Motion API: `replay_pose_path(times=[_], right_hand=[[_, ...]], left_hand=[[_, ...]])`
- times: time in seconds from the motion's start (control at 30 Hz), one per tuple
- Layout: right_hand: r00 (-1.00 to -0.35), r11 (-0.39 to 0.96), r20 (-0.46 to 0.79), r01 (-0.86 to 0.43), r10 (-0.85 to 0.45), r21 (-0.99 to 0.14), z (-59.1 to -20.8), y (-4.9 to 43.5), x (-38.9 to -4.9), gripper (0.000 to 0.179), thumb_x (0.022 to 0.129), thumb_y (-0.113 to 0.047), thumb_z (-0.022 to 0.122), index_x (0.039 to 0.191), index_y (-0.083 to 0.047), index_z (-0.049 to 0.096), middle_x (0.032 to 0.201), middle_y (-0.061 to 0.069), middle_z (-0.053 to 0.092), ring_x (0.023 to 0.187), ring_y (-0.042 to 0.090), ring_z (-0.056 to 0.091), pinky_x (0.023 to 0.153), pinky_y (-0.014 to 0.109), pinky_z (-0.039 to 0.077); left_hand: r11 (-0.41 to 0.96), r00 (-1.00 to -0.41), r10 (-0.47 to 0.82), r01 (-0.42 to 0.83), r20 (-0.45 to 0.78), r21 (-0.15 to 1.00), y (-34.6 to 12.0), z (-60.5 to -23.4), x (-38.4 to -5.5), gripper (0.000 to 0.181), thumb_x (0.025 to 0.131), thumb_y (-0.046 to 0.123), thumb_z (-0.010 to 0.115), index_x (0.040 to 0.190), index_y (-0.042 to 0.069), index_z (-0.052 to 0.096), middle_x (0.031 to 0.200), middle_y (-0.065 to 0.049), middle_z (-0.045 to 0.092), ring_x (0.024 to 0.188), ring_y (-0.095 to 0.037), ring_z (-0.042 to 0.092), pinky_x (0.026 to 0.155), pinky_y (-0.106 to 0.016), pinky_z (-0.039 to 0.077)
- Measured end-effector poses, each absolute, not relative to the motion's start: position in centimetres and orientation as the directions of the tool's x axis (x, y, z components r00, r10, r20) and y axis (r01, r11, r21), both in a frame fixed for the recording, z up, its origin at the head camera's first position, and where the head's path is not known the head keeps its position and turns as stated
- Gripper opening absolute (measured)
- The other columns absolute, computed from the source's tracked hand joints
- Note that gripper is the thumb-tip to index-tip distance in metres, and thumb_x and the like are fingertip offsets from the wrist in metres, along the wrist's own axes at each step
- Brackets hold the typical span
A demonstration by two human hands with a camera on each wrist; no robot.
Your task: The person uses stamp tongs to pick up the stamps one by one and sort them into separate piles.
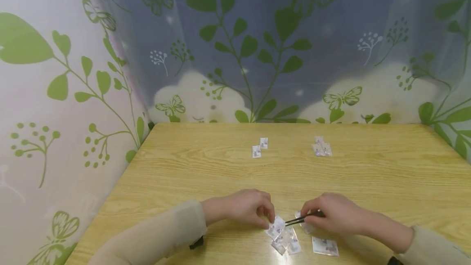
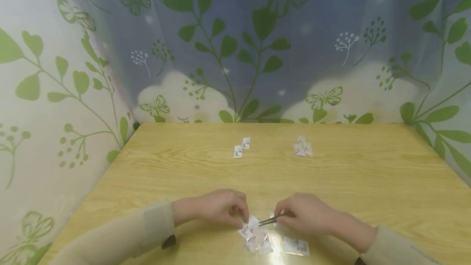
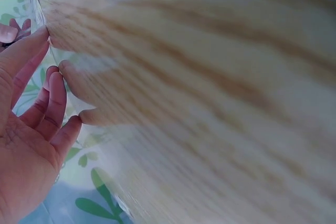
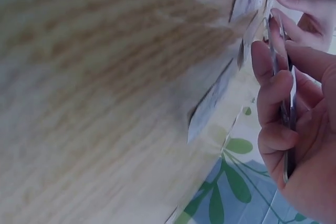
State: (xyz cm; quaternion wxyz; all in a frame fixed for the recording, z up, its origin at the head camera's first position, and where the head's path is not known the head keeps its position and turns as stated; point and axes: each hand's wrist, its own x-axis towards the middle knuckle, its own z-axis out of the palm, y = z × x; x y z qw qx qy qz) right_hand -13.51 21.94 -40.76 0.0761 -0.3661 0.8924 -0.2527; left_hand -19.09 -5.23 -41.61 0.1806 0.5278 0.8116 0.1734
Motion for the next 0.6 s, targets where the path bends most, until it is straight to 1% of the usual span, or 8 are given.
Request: replay_pose_path(times=[0.13, 0.37, 0.6], right_hand=[[-0.727, 0.609, 0.037, -0.601, -0.686, -0.518, -40.66, 22.03, -13.75, 0.006, 0.092, -0.021, 0.067, 0.096, -0.021, 0.071, 0.083, -0.021, 0.063, 0.066, -0.004, 0.05, 0.057, 0.022, 0.044], [-0.723, 0.588, 0.036, -0.589, -0.69, -0.555, -40.85, 21.48, -13.81, 0.006, 0.092, -0.02, 0.066, 0.095, -0.021, 0.071, 0.078, -0.023, 0.059, 0.063, -0.003, 0.047, 0.057, 0.022, 0.042], [-0.726, 0.575, 0.006, -0.55, -0.687, -0.606, -40.77, 21.25, -13.74, 0.006, 0.092, -0.02, 0.066, 0.093, -0.02, 0.072, 0.075, -0.021, 0.058, 0.063, -0.003, 0.048, 0.056, 0.021, 0.042]], left_hand=[[0.38, -0.376, 0.921, 0.8, -0.107, 0.464, -5.24, -41.62, -19.1, 0.011, 0.084, 0.02, 0.077, 0.093, 0.021, 0.072, 0.086, 0.016, 0.055, 0.077, 0.005, 0.051, 0.072, -0.01, 0.041], [0.368, -0.367, 0.925, 0.806, -0.098, 0.463, -5.22, -41.74, -19.21, 0.012, 0.083, 0.019, 0.077, 0.094, 0.02, 0.072, 0.086, 0.015, 0.054, 0.077, 0.005, 0.051, 0.071, -0.01, 0.041], [0.372, -0.37, 0.924, 0.805, -0.099, 0.463, -5.19, -41.88, -19.21, 0.012, 0.083, 0.019, 0.077, 0.094, 0.02, 0.072, 0.086, 0.015, 0.054, 0.077, 0.005, 0.051, 0.071, -0.01, 0.041]])
